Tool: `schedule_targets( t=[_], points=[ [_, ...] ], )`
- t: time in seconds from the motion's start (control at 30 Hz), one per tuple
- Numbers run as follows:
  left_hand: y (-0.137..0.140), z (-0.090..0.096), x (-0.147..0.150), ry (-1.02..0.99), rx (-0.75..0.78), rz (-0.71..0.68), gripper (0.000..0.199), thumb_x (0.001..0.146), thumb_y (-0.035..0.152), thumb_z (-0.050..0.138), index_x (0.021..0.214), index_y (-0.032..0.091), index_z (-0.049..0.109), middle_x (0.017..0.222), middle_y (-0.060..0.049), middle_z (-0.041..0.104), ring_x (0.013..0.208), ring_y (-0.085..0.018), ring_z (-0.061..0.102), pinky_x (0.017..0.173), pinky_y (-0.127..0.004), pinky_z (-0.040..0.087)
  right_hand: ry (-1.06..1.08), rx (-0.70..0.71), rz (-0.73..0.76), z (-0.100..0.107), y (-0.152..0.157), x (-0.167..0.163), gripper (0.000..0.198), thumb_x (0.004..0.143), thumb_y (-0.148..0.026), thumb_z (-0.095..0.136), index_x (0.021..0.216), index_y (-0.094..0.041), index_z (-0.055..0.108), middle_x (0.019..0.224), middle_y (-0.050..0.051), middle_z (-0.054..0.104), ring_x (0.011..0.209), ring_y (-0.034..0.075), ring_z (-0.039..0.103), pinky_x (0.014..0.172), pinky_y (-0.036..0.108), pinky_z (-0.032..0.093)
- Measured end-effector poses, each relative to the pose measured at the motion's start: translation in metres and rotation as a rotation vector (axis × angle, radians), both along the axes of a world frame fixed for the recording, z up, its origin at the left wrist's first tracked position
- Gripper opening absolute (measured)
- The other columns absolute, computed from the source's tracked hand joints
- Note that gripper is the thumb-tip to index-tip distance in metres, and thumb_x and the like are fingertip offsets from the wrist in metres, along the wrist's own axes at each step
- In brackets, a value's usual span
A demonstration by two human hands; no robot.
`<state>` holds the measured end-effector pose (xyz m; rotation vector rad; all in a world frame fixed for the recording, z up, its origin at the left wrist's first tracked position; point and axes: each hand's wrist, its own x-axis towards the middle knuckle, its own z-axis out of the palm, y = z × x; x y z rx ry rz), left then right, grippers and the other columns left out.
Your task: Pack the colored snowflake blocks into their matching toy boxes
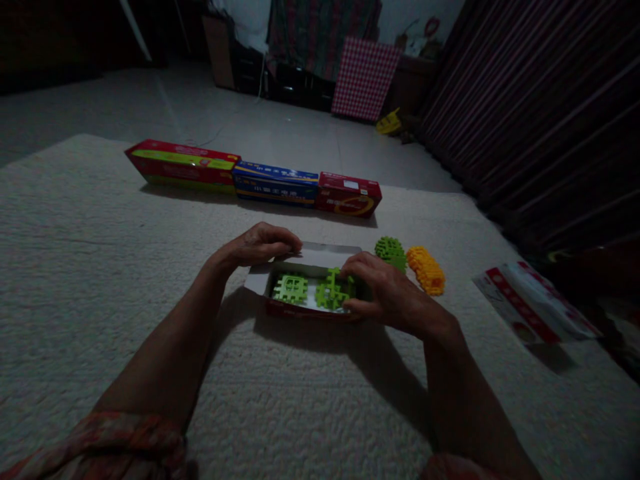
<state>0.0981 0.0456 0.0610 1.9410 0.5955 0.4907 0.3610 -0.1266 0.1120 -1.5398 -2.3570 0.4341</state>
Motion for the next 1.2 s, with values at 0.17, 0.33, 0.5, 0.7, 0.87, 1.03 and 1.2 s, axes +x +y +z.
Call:
schedule_targets(
  t=[0.17,0.33,0.5,0.7,0.87,1.03,1.2],
  points=[
    [-0.001,0.002,0.000,0.017,0.032,0.008,0.023,0.085,0.026,0.066,0.099,0.016,0.081,0.094,-0.007,0.081,0.084,-0.017,0.069,0.076,-0.027,0.054,-0.007,0.010,0.004,-0.001,0.001,-0.001,0.034,0.080,-0.015,0.080,0.108,-0.024,0.061,0.113,0.007,0.064,0.107,0.025,0.063,0.094,0.042,0.054],
    [0.000,0.001,0.000,0.021,0.033,0.005,0.023,0.085,0.026,0.066,0.098,0.017,0.082,0.093,-0.006,0.081,0.081,-0.017,0.068,0.075,-0.027,0.054,-0.008,0.012,-0.014,-0.001,0.002,-0.001,0.034,0.079,-0.018,0.082,0.105,-0.024,0.061,0.113,0.008,0.065,0.106,0.026,0.063,0.090,0.040,0.054],
    [-0.001,0.002,0.001,0.009,0.011,0.006,0.021,0.084,0.025,0.066,0.097,0.017,0.081,0.093,-0.006,0.081,0.082,-0.017,0.069,0.077,-0.027,0.055,0.008,0.051,0.014,0.000,-0.001,0.000,0.013,0.090,-0.020,0.070,0.101,-0.022,0.063,0.103,0.007,0.068,0.096,0.022,0.066,0.084,0.036,0.053],
    [-0.001,0.000,0.000,0.022,0.017,0.013,0.024,0.085,0.029,0.066,0.098,0.017,0.081,0.095,-0.007,0.081,0.083,-0.018,0.070,0.077,-0.028,0.055,0.053,0.141,-0.023,0.010,-0.006,0.016,0.013,0.099,-0.024,0.055,0.096,-0.021,0.067,0.092,0.006,0.072,0.082,0.019,0.068,0.074,0.032,0.052],
    [0.000,0.000,0.000,0.046,0.032,0.036,0.026,0.083,0.033,0.069,0.099,0.018,0.082,0.095,-0.006,0.081,0.084,-0.019,0.070,0.077,-0.027,0.055,-0.043,0.222,-0.383,0.004,-0.007,0.080,0.013,0.091,-0.025,0.061,0.097,-0.022,0.072,0.099,0.008,0.075,0.088,0.023,0.071,0.082,0.037,0.055],
    [0.000,0.001,0.000,0.079,0.034,0.030,0.026,0.083,0.034,0.068,0.099,0.020,0.082,0.097,-0.005,0.081,0.088,-0.019,0.071,0.080,-0.027,0.055,-0.160,0.029,-0.634,-0.041,0.000,0.132,0.033,0.079,-0.021,0.070,0.111,-0.021,0.073,0.114,0.010,0.073,0.099,0.026,0.071,0.091,0.039,0.056],
    [0.000,-0.001,0.001,0.089,0.036,0.059,0.026,0.084,0.034,0.066,0.099,0.021,0.082,0.096,-0.006,0.081,0.088,-0.020,0.071,0.079,-0.027,0.055,-0.120,0.158,-0.619,-0.076,0.013,0.133,0.037,0.081,-0.014,0.063,0.116,-0.025,0.070,0.117,0.009,0.067,0.108,0.027,0.067,0.098,0.042,0.054]
  ],
)
